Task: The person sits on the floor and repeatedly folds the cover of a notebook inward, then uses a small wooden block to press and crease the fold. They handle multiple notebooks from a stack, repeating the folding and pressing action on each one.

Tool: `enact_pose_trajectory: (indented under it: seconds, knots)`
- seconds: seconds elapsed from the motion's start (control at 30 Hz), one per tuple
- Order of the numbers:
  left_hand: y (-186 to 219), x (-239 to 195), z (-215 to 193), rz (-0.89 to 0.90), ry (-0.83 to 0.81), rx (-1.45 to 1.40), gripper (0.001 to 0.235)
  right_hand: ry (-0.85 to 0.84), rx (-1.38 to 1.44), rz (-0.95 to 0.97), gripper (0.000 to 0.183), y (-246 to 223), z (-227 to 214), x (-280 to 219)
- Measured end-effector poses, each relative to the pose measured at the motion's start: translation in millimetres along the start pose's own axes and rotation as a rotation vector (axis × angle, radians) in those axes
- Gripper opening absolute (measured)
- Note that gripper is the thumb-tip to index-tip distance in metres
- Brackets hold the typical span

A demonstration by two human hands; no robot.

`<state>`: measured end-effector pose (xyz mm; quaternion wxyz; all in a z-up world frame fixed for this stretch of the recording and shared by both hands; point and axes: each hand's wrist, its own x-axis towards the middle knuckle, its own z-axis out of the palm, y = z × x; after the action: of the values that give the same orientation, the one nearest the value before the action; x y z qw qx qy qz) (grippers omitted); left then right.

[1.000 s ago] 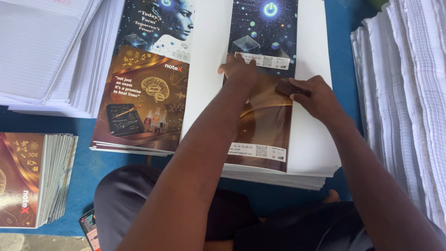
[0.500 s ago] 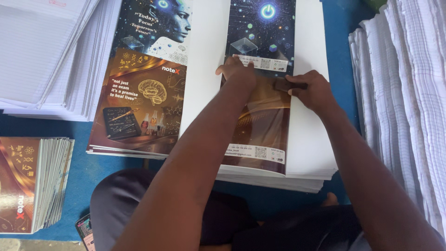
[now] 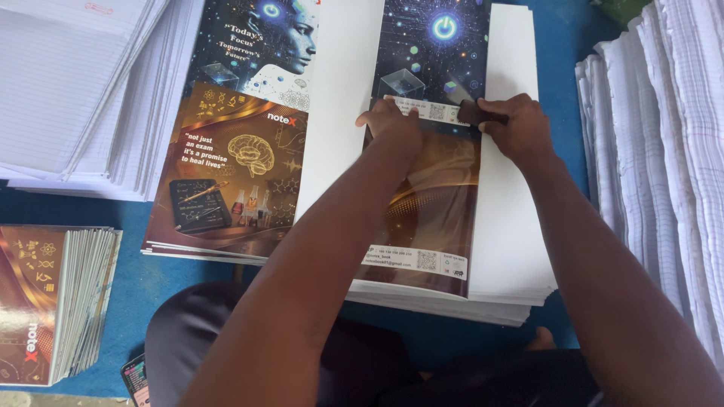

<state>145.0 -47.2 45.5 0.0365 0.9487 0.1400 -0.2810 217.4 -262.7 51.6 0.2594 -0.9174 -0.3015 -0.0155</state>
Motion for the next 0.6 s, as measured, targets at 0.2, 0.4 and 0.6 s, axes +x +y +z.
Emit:
enact_pose_trajectory:
  seconds: [0.2,0.4,0.6]
  knots:
    - [0,2,3,0.011,0.017,0.002,0.067,-0.024,0.041,0.01,0.046,5,-1,20]
    - [-2,1,7,0.025,0.069,0.002,0.061,0.005,0.054,0.097,0.045,16,6,38]
    - [-8,-19,4,0.082,0.104,0.081,0.081,0.007,0.081,0.184,0.046,32,13,66]
